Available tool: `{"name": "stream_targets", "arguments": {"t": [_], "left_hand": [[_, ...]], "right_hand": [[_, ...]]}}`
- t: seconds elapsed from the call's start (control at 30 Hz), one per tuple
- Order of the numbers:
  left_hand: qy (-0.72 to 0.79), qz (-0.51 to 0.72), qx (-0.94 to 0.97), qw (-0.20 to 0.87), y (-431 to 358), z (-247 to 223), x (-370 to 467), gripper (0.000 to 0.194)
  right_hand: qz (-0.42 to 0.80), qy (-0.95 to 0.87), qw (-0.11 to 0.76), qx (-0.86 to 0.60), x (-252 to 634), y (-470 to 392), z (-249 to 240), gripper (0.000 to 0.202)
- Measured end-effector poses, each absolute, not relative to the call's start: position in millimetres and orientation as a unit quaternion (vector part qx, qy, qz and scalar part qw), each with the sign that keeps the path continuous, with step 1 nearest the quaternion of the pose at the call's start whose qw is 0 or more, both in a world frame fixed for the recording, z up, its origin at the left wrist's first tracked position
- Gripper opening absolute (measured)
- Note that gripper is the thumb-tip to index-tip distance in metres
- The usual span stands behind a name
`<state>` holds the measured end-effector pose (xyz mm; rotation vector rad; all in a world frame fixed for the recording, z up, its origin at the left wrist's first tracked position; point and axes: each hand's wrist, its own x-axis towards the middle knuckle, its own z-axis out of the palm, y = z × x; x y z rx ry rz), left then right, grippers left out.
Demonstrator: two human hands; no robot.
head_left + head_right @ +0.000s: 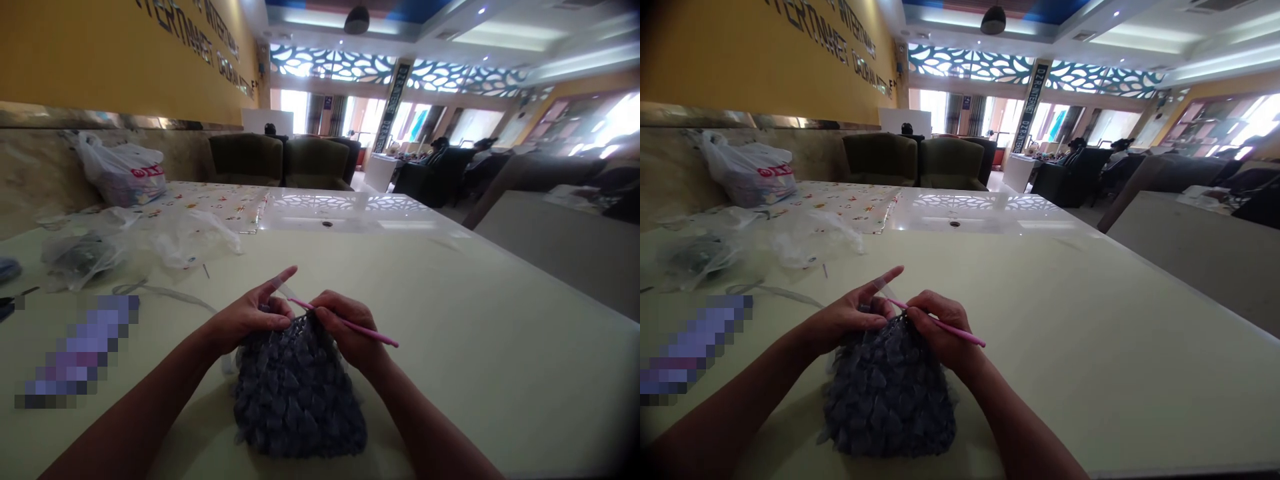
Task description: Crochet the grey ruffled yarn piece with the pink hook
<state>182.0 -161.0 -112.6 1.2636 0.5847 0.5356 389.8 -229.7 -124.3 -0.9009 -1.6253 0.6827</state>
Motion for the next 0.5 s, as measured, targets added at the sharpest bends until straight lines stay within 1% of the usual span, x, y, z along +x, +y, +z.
{"name": "stream_targets", "arguments": {"t": [0.13, 0.27, 0.4, 0.5], "left_hand": [[0.273, 0.231, 0.636, 0.684, -153.5, -109.1, 172.9, 0.082], [0.269, 0.224, 0.649, 0.675, -150.7, -108.4, 169.7, 0.077], [0.276, 0.245, 0.649, 0.666, -151.6, -106.7, 170.8, 0.074], [0.294, 0.263, 0.661, 0.638, -156.2, -104.3, 175.3, 0.078]], "right_hand": [[0.355, -0.738, 0.480, -0.314, 401.5, -223.8, -118.1, 0.018], [0.381, -0.765, 0.407, -0.322, 410.3, -222.2, -115.0, 0.019], [0.337, -0.783, 0.388, -0.350, 412.7, -225.3, -111.2, 0.020], [0.266, -0.808, 0.373, -0.371, 409.2, -226.8, -111.4, 0.021]]}}
